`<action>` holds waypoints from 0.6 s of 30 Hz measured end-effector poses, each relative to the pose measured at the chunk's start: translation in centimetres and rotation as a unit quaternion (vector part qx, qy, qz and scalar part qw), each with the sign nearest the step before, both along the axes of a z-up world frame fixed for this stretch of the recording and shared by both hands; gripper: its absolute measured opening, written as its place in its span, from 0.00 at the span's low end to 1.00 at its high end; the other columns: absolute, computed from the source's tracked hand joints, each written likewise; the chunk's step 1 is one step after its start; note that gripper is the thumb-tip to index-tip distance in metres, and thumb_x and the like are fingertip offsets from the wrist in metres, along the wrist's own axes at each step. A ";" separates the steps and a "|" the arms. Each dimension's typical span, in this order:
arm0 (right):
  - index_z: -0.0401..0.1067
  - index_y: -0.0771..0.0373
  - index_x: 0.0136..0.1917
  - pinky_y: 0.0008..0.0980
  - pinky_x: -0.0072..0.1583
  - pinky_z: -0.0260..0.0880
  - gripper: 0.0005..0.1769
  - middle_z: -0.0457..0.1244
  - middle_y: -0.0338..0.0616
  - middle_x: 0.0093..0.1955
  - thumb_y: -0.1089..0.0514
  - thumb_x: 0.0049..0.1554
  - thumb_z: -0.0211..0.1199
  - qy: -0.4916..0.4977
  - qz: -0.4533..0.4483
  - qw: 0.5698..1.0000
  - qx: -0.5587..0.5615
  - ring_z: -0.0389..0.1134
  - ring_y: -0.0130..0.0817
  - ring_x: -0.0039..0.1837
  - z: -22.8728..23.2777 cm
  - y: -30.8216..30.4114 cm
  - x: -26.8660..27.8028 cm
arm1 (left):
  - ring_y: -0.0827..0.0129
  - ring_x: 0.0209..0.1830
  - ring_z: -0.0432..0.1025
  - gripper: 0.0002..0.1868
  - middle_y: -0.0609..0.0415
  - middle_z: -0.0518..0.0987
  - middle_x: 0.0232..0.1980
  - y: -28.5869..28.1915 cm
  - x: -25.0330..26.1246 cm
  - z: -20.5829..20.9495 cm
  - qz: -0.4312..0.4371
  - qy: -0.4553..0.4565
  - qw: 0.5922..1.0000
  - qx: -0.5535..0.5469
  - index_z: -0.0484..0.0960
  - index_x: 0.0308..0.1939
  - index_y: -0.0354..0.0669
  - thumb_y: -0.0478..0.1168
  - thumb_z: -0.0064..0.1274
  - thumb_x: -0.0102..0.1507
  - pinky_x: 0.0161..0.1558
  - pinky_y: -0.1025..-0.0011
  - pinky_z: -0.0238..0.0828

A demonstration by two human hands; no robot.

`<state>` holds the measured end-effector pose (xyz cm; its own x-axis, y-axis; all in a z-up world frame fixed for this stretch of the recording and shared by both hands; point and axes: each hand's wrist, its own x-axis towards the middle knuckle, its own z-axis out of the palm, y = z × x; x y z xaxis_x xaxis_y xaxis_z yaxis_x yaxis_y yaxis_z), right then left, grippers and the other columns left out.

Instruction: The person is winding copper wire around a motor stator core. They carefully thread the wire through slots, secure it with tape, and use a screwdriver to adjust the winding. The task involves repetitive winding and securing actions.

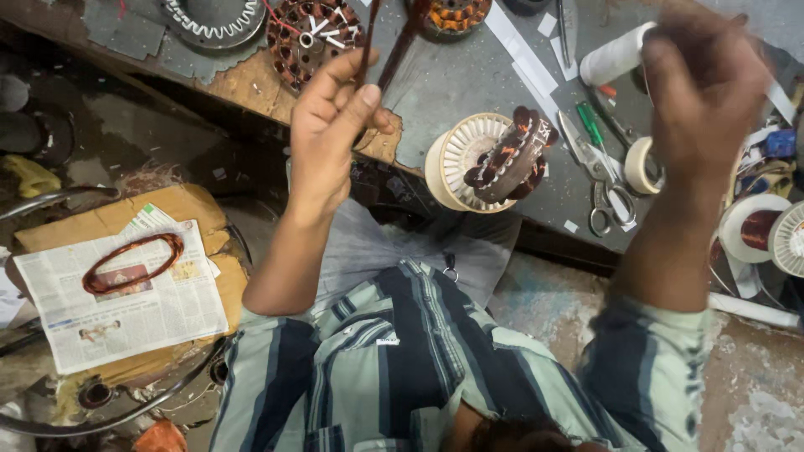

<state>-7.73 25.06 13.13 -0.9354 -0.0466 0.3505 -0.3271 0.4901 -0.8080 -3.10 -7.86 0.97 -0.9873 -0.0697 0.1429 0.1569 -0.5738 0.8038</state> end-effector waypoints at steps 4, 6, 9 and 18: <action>0.75 0.67 0.60 0.43 0.50 0.71 0.24 0.68 0.52 0.48 0.54 0.55 0.77 0.321 0.212 0.816 0.432 0.71 0.47 0.49 6.3 -8.0 0.3 | 0.75 0.37 0.75 0.19 0.56 0.80 0.41 0.9 0.3 1.0 -0.038 0.019 0.999 -0.015 0.74 0.66 0.32 0.33 0.54 0.72 0.44 0.75 0.74; 0.76 0.55 0.57 0.36 0.50 0.72 0.17 0.71 0.43 0.52 0.53 0.53 0.68 0.448 0.250 0.702 0.494 0.74 0.38 0.53 7.2 -12.8 -0.4 | 0.74 0.33 0.76 0.18 0.55 0.81 0.40 0.8 0.8 1.4 -0.050 0.028 0.997 -0.048 0.74 0.64 0.31 0.31 0.53 0.70 0.38 0.76 0.72; 0.76 0.49 0.56 0.28 0.49 0.73 0.24 0.71 0.35 0.52 0.37 0.53 0.56 0.481 0.286 0.596 0.575 0.75 0.29 0.56 7.8 -16.9 -2.0 | 0.75 0.30 0.73 0.15 0.55 0.79 0.40 -0.9 2.1 1.3 -0.114 -0.017 0.993 -0.027 0.77 0.59 0.26 0.31 0.53 0.70 0.37 0.75 0.72; 0.72 0.67 0.67 0.31 0.59 0.76 0.18 0.71 0.50 0.55 0.64 0.64 0.61 -0.033 0.516 0.824 0.234 0.74 0.33 0.57 8.3 -12.0 -5.7 | 0.73 0.16 0.58 0.09 0.63 0.61 0.18 -0.5 1.1 -3.9 -0.184 0.206 0.900 0.338 0.78 0.39 0.44 0.45 0.56 0.67 0.47 0.65 0.71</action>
